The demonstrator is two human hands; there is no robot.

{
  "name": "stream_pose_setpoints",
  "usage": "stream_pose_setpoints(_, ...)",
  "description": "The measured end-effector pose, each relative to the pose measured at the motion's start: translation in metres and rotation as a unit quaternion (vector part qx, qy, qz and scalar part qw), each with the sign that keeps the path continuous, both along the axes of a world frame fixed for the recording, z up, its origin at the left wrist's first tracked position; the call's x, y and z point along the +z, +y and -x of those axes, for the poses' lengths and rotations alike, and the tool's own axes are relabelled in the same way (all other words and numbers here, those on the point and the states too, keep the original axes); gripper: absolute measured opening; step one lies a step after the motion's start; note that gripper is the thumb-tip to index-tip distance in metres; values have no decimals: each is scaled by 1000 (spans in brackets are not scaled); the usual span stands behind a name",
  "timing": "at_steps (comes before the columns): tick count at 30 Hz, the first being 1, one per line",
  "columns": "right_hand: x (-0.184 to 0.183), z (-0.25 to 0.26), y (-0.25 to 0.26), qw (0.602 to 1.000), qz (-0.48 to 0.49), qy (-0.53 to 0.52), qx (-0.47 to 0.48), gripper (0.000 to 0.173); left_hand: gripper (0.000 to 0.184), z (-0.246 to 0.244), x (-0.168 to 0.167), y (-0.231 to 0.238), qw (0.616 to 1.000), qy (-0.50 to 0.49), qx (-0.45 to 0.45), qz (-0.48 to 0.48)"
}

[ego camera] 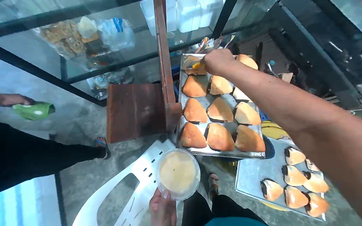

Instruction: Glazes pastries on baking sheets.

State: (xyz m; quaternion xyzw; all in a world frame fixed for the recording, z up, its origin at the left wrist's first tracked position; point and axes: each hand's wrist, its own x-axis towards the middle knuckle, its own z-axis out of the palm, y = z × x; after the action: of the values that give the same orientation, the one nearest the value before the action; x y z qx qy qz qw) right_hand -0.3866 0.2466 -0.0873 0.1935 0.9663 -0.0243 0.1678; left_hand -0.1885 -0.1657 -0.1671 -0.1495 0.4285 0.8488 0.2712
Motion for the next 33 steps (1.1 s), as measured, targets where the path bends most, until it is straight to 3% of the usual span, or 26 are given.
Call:
stream_pose_setpoints(4,31,-30,6,995,-47,-80,30,15,31,0,-7,-6,1000,4,-11,17)
stream_pose_setpoints(7,45,-31,17,998,-42,-25,-24,22,31,1,-10,-8,999,7,-27,21)
stream_pose_setpoints(9,24,-18,19,998,-19,43,-52,27,31,2,-9,-7,999,11,-36,15)
stream_pose_setpoints(12,-19,-19,14,998,6,47,-49,27,32,5,-6,-1,999,22,-36,4)
stream_pose_setpoints(16,-25,-101,20,997,37,72,-20,26,32,6,-7,11,999,38,-31,1)
stream_pose_setpoints(19,21,-188,24,980,128,148,24,29,28,6,-6,28,998,48,-49,5)
stream_pose_setpoints(23,75,-278,-36,936,290,187,62,29,24,2,2,53,994,73,-86,9)
stream_pose_setpoints(25,75,-298,-58,928,288,211,110,31,22,-3,9,69,991,91,-93,12)
stream_pose_setpoints(30,59,-317,-89,945,171,213,181,31,22,-31,25,103,986,127,-105,36)
stream_pose_setpoints(33,50,-338,-92,939,210,209,174,31,23,-54,30,117,984,140,-105,36)
